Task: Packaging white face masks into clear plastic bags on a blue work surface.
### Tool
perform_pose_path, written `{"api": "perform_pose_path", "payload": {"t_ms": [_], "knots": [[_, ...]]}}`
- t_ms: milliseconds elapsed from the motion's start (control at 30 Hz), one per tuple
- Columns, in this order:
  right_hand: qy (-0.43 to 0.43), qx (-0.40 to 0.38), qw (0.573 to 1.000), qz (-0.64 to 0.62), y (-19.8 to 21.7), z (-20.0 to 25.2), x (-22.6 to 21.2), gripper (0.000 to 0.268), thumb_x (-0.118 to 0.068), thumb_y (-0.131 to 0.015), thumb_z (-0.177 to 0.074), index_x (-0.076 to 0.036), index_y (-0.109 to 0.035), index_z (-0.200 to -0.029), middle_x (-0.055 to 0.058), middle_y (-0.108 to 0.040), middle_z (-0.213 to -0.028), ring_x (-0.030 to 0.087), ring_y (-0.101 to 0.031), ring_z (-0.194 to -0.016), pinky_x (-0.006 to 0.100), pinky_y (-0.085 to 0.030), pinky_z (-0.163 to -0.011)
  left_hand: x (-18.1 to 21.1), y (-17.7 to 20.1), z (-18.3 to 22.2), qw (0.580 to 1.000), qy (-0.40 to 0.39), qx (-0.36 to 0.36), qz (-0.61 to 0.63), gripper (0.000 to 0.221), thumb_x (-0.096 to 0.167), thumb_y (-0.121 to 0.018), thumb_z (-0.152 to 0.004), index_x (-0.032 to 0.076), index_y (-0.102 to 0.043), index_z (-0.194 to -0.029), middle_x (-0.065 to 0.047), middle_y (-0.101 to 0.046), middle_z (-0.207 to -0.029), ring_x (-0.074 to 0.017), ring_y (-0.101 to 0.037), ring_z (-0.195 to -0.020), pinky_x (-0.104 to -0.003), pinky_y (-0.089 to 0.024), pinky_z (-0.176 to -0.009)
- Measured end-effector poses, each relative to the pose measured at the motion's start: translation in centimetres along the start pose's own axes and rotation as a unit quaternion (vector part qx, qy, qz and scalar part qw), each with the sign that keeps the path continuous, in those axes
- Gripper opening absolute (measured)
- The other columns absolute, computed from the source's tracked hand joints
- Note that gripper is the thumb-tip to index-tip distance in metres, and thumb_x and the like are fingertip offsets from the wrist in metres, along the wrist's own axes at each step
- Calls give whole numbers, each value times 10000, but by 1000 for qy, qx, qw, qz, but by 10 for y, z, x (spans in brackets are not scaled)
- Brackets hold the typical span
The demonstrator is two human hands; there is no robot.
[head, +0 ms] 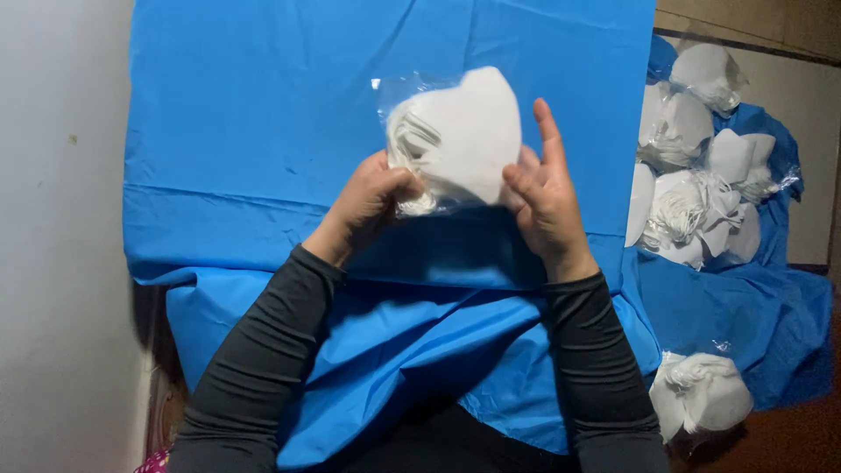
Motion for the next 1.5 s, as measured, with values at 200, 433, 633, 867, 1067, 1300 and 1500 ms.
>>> {"api": "perform_pose_path", "payload": {"t_ms": [200,433,633,867,1067,1300,1500], "knots": [[49,29,998,-3,-7,26,-23,830,49,-651,-974,-221,-270,-1661,196,-584,-1480,240,-648,-1232,333,-603,-961,4,-31,33,997,35,-62,-33,343,-110,-742,-671,14,-711,-990,-148,-757,-843,-221,-762,-796,-344,-606,-729],[187,193,862,431,146,148,-88,718,220,-509,-1011,-47,-263,-1630,135,-195,-1703,261,-135,-1600,487,-202,-1349,12,-38,31,972,32,-191,-131,561,237,-651,-986,94,-492,-1505,-88,-669,-863,-100,-646,-696,-196,-564,-627],[91,362,883,284,362,332,-27,744,183,-395,-1068,-164,-214,-1700,227,-376,-1664,334,-448,-1439,492,-422,-1162,32,-22,29,988,12,-32,-153,480,297,-669,-923,115,-626,-1365,-44,-654,-883,-111,-617,-746,-220,-481,-678],[-208,464,829,232,476,455,82,618,8,-557,-1035,-101,-386,-1619,251,-521,-1388,410,-527,-1170,577,-465,-866,16,-20,21,986,19,-42,-163,410,247,-688,-943,92,-643,-1320,-54,-646,-860,-84,-573,-703,-180,-459,-599],[-280,396,655,580,507,387,12,1028,-1,-842,-783,13,-305,-1659,396,-538,-1381,553,-545,-1170,605,-412,-932,13,-15,16,980,8,-52,-191,385,238,-684,-957,105,-649,-1317,-57,-660,-874,-74,-576,-706,-167,-474,-592],[-98,335,809,473,435,188,13,671,-124,-740,-952,-83,-480,-1568,218,-602,-1369,243,-614,-1123,354,-475,-925,30,-9,14,942,-141,-11,-303,280,201,-642,-1001,122,-688,-1266,39,-627,-811,-45,-564,-664,-191,-499,-631],[-99,309,832,450,449,62,94,598,-226,-738,-893,54,-585,-1399,221,-653,-1312,267,-638,-1172,356,-514,-936,52,-11,22,945,-178,42,-271,247,161,-615,-1006,76,-693,-1224,-15,-618,-729,-73,-530,-632,-215,-449,-578]]}}
Point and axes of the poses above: each hand's wrist, its own z-axis away from the middle knuckle, its own y-axis out of the back of the hand, x = y × z, the point moved 7 cm from there along -z, towards the middle knuckle
